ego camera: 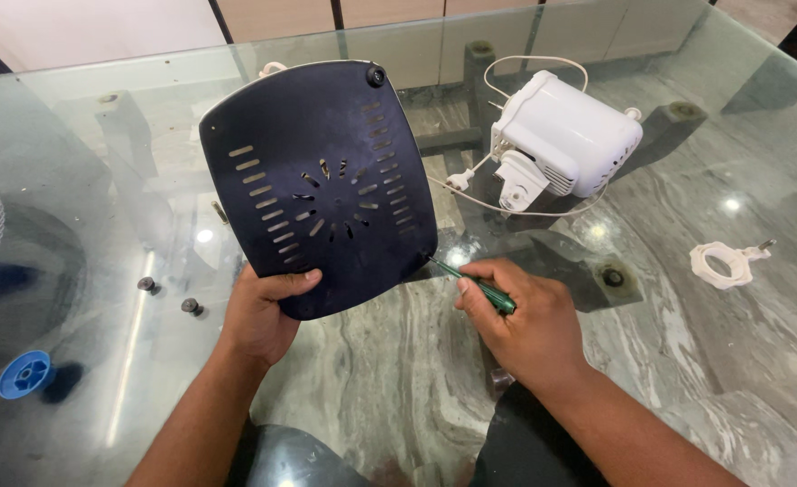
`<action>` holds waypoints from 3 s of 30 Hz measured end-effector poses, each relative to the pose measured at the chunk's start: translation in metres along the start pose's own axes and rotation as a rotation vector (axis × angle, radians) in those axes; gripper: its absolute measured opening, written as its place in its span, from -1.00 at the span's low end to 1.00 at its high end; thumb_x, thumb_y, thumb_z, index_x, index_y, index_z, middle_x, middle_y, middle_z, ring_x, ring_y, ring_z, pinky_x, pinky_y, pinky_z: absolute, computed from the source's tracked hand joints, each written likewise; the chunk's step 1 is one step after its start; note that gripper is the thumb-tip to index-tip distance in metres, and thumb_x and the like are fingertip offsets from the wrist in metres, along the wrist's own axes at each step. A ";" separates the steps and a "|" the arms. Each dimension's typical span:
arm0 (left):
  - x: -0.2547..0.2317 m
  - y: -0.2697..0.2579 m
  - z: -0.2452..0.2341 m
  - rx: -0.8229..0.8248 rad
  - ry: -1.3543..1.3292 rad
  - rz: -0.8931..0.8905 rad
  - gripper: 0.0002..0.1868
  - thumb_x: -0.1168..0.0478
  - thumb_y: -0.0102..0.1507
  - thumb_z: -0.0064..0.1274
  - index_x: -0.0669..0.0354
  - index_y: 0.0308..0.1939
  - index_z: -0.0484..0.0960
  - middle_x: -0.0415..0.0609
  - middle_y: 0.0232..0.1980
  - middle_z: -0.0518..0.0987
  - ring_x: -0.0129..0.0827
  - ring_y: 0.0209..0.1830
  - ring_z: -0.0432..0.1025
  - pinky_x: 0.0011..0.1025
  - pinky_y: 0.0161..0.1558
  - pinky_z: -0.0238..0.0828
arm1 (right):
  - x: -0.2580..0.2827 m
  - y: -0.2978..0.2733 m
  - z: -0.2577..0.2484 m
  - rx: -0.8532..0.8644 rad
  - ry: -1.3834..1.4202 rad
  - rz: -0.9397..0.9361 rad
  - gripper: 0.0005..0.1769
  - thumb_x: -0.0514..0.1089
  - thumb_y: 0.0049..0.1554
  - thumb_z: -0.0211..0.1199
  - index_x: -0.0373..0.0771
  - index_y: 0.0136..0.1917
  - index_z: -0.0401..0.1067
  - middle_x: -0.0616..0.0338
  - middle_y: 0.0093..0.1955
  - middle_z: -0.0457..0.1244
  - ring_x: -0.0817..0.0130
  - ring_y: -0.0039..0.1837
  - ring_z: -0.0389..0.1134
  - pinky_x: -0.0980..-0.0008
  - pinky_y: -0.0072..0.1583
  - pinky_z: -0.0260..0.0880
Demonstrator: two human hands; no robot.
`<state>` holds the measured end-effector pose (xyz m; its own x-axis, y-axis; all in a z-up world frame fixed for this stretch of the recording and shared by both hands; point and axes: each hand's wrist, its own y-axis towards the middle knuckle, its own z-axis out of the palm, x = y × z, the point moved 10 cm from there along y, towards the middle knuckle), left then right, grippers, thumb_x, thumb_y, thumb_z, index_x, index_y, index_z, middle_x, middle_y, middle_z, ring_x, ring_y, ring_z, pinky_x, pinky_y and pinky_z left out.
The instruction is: The person assembles a small electric fan by attaching a black plastic back cover to the white motor housing. They use a green screwdriver to tighten multiple screws into the back cover, securing it to the motor unit.
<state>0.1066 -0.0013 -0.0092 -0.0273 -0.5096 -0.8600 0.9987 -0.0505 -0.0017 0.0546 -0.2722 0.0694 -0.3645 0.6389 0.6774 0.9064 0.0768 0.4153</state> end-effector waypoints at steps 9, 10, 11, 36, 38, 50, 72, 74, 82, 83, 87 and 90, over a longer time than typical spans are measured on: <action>-0.003 0.002 0.002 0.019 0.010 0.016 -0.47 0.53 0.06 0.06 0.33 0.14 0.55 0.00 0.09 0.62 -0.19 0.12 0.51 -0.23 0.21 0.42 | 0.005 0.001 -0.001 -0.041 0.010 -0.029 -0.81 -0.10 0.19 0.28 -0.23 0.00 0.57 0.25 -0.28 0.47 0.49 -0.27 0.53 0.48 -0.22 0.46; -0.002 0.002 0.003 0.019 0.005 0.012 -0.46 0.53 0.04 0.05 0.33 0.14 0.55 -0.01 0.09 0.62 -0.20 0.12 0.51 -0.24 0.21 0.42 | 0.004 0.001 -0.002 -0.039 0.010 -0.022 -0.81 -0.11 0.20 0.28 -0.24 0.00 0.57 0.25 -0.28 0.47 0.49 -0.27 0.52 0.48 -0.22 0.46; -0.001 0.001 0.003 0.019 0.003 0.009 -0.46 0.54 0.04 0.04 0.33 0.14 0.55 -0.01 0.09 0.62 -0.20 0.12 0.52 -0.24 0.21 0.42 | 0.003 0.000 -0.003 -0.042 0.019 -0.015 -0.81 -0.11 0.19 0.28 -0.24 0.00 0.57 0.24 -0.28 0.47 0.48 -0.27 0.52 0.48 -0.22 0.46; -0.012 -0.001 0.000 -0.038 0.272 0.050 -0.43 0.40 -0.01 0.15 0.25 0.12 0.55 -0.02 -0.03 0.64 -0.24 -0.01 0.53 -0.23 0.05 0.48 | -0.033 -0.005 0.003 -0.085 0.199 0.269 -0.66 -0.02 0.33 0.14 -0.32 -0.05 0.56 0.17 -0.44 0.31 0.50 -0.42 0.28 0.46 -0.32 0.29; -0.037 -0.004 0.002 -0.044 0.343 0.154 -0.43 0.30 0.06 0.19 0.21 0.19 0.52 -0.03 0.01 0.64 -0.28 0.04 0.52 -0.26 0.08 0.47 | -0.029 -0.006 0.000 -0.099 0.226 0.216 -0.67 -0.02 0.34 0.14 -0.32 0.01 0.56 0.18 -0.43 0.30 0.52 -0.40 0.27 0.47 -0.32 0.26; -0.150 -0.062 -0.071 -0.211 1.485 0.214 -0.73 0.15 0.17 0.27 0.14 -0.07 0.78 -0.01 -0.16 0.70 -0.27 -0.23 0.56 -0.29 -0.15 0.51 | -0.033 -0.014 0.005 -0.125 0.203 0.221 -0.64 0.02 0.36 0.17 -0.33 0.11 0.56 0.14 -0.42 0.29 0.49 -0.37 0.27 0.45 -0.28 0.25; -0.134 -0.040 -0.083 -0.236 1.292 0.215 -0.84 0.30 0.16 0.26 0.24 -0.19 0.78 0.02 -0.35 0.69 -0.31 -0.38 0.57 -0.36 -0.25 0.50 | 0.084 -0.033 0.001 -0.114 0.090 -0.497 -0.72 -0.15 0.30 0.15 -0.23 0.24 0.50 0.13 0.01 0.37 0.50 -0.11 0.46 0.53 -0.07 0.47; -0.137 -0.047 -0.075 -0.211 1.071 0.188 -0.83 0.30 0.19 0.26 0.27 -0.17 0.77 -0.01 -0.36 0.69 -0.39 -0.36 0.56 -0.41 -0.23 0.52 | 0.099 -0.028 0.006 -0.100 0.100 -0.550 -0.73 -0.19 0.31 0.15 -0.21 0.24 0.51 0.10 0.12 0.33 0.48 -0.06 0.45 0.54 -0.04 0.50; -0.105 -0.059 0.014 0.221 0.436 0.227 -0.86 0.37 0.21 0.26 0.37 -0.17 0.75 0.00 -0.21 0.67 -0.38 -0.26 0.57 -0.37 -0.13 0.60 | 0.125 -0.011 0.040 -0.043 0.203 -0.530 -0.66 -0.22 0.15 0.39 -0.24 0.20 0.52 0.09 0.11 0.29 0.45 -0.13 0.43 0.49 -0.12 0.46; -0.092 -0.054 0.020 0.259 0.430 0.193 -0.85 0.36 0.22 0.25 0.36 -0.15 0.74 -0.01 -0.21 0.67 -0.39 -0.27 0.56 -0.37 -0.14 0.59 | 0.124 -0.013 0.042 -0.036 0.232 -0.548 -0.64 -0.20 0.15 0.40 -0.26 0.22 0.51 0.09 0.12 0.30 0.45 -0.09 0.44 0.50 -0.11 0.47; -0.042 -0.051 0.043 0.374 0.350 0.060 -0.83 0.34 0.25 0.24 0.36 -0.11 0.74 -0.02 -0.19 0.66 -0.39 -0.25 0.55 -0.38 -0.13 0.56 | 0.113 -0.021 0.039 0.017 0.256 -0.553 -0.60 -0.16 0.11 0.44 -0.24 0.21 0.52 0.12 0.08 0.34 0.45 -0.06 0.46 0.52 -0.10 0.52; -0.028 -0.051 0.051 0.411 0.319 0.006 -0.81 0.31 0.27 0.25 0.36 -0.09 0.74 -0.01 -0.19 0.67 -0.39 -0.25 0.54 -0.39 -0.13 0.54 | 0.107 -0.011 0.040 0.047 0.218 -0.528 -0.65 -0.17 0.05 0.49 -0.19 0.13 0.58 0.17 -0.01 0.37 0.47 -0.14 0.45 0.50 -0.14 0.48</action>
<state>0.0547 -0.0285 0.0407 0.0563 -0.2271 -0.9722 0.8980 -0.4140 0.1487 0.0145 -0.1744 0.1135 -0.8016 0.3320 0.4972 0.5961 0.3802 0.7072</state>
